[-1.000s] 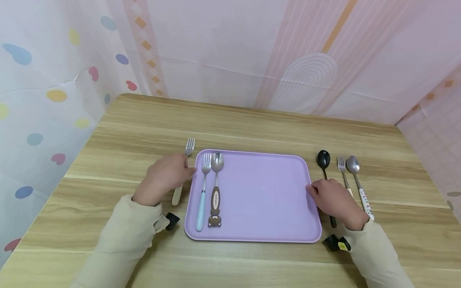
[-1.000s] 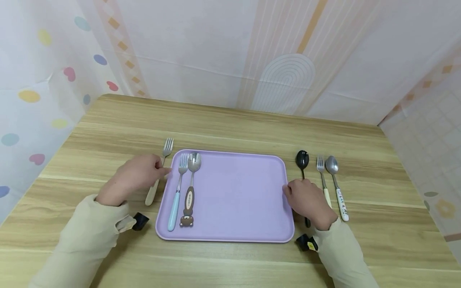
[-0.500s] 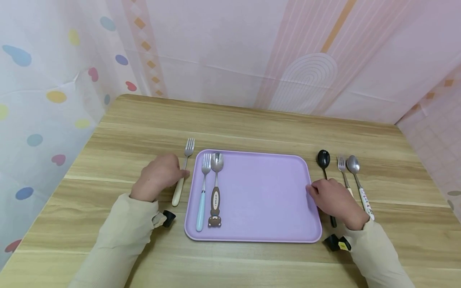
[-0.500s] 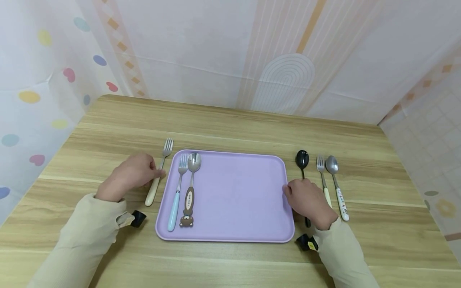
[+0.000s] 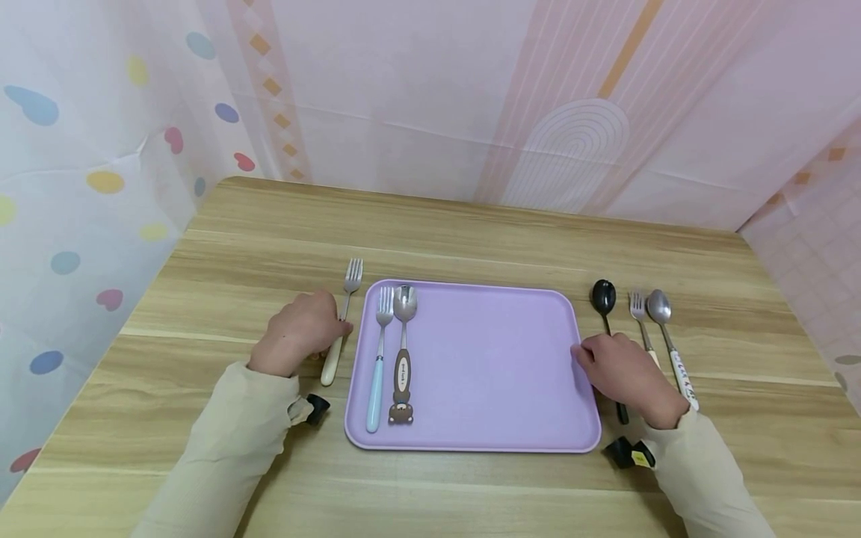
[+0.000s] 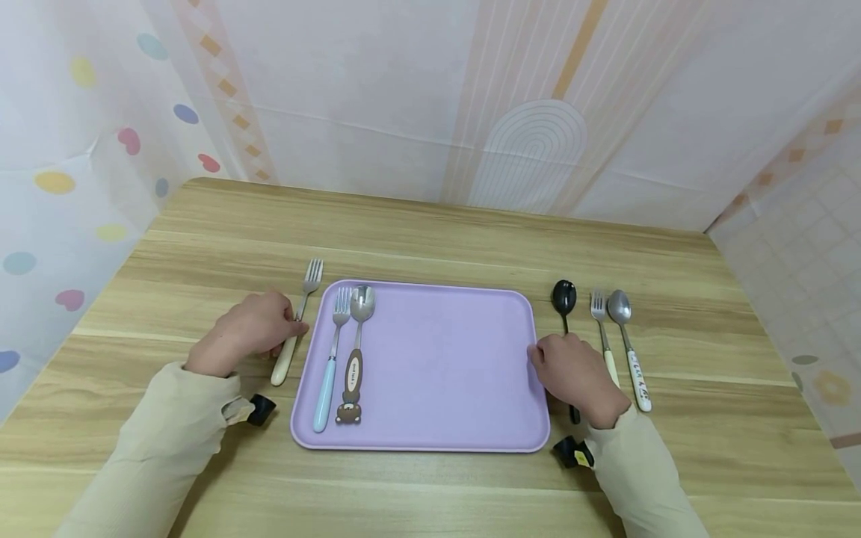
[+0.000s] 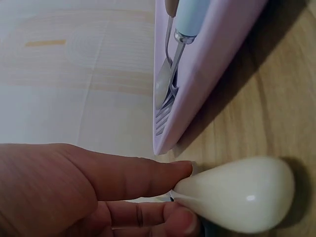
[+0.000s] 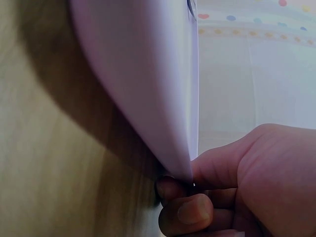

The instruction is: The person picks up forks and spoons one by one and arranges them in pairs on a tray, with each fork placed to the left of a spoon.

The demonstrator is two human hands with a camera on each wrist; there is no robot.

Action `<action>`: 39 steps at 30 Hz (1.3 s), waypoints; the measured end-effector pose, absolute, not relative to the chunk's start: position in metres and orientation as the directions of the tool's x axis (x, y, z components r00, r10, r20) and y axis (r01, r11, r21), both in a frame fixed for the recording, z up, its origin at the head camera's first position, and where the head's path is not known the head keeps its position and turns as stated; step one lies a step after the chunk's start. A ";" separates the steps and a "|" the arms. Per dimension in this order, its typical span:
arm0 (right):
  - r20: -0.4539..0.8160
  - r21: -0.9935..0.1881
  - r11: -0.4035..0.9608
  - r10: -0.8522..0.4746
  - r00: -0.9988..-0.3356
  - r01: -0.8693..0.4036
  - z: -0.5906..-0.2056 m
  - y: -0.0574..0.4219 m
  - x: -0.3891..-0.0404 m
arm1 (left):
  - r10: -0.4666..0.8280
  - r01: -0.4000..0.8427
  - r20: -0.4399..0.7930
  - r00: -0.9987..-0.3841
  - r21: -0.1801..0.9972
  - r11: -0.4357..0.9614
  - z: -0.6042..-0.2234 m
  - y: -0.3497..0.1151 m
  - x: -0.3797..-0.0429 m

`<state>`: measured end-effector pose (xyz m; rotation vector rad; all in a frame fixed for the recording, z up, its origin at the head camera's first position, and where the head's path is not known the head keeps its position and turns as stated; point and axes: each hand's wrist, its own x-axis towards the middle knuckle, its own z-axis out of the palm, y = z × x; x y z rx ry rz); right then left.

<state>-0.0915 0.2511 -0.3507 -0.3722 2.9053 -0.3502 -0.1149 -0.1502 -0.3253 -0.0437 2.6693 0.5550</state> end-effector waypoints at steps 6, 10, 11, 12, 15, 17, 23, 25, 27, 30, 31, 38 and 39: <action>-0.159 -0.256 0.941 -0.267 -0.951 -0.222 -0.350 0.252 -0.091 | 0.086 -0.081 -0.380 -0.921 0.404 0.911 -0.327 -0.154 -0.117; -0.156 -0.253 0.941 -0.268 -0.951 -0.224 -0.350 0.252 -0.091 | 0.090 -0.085 -0.368 -0.925 0.433 0.897 -0.326 -0.156 -0.118; -0.155 -0.252 0.941 -0.269 -0.951 -0.225 -0.350 0.252 -0.091 | 0.086 -0.090 -0.367 -0.926 0.436 0.896 -0.326 -0.156 -0.119; -0.154 -0.251 0.941 -0.269 -0.951 -0.226 -0.350 0.252 -0.091 | 0.083 -0.092 -0.365 -0.927 0.438 0.894 -0.325 -0.156 -0.119; -0.155 -0.250 0.942 -0.269 -0.951 -0.226 -0.349 0.252 -0.091 | 0.070 -0.098 -0.346 -0.936 0.445 0.890 -0.323 -0.155 -0.120; -0.157 -0.250 0.942 -0.267 -0.951 -0.223 -0.349 0.252 -0.091 | 0.064 -0.089 -0.315 -0.947 0.448 0.889 -0.321 -0.153 -0.119; -0.175 -0.251 0.945 -0.258 -0.950 -0.210 -0.347 0.252 -0.092 | 0.075 -0.026 -0.193 -0.978 0.478 0.878 -0.315 -0.137 -0.116; -0.181 -0.249 0.946 -0.255 -0.950 -0.207 -0.347 0.252 -0.092 | 0.087 -0.007 -0.167 -0.982 0.492 0.870 -0.312 -0.129 -0.113; -0.183 -0.249 0.946 -0.256 -0.949 -0.207 -0.347 0.252 -0.093 | 0.099 0.010 -0.149 -0.984 0.505 0.863 -0.309 -0.122 -0.111; -0.186 -0.249 0.947 -0.253 -0.949 -0.203 -0.347 0.252 -0.092 | 0.117 0.035 -0.126 -0.985 0.520 0.853 -0.307 -0.111 -0.107; -0.188 -0.250 0.947 -0.251 -0.950 -0.201 -0.346 0.252 -0.092 | 0.123 0.043 -0.121 -0.985 0.522 0.852 -0.306 -0.107 -0.106; -0.184 -0.262 0.944 -0.254 -0.950 -0.202 -0.348 0.250 -0.091 | 0.146 0.046 -0.150 -0.978 0.527 0.848 -0.308 -0.092 -0.104; -0.181 -0.263 0.943 -0.256 -0.950 -0.205 -0.348 0.250 -0.091 | 0.145 0.042 -0.160 -0.976 0.521 0.852 -0.308 -0.090 -0.104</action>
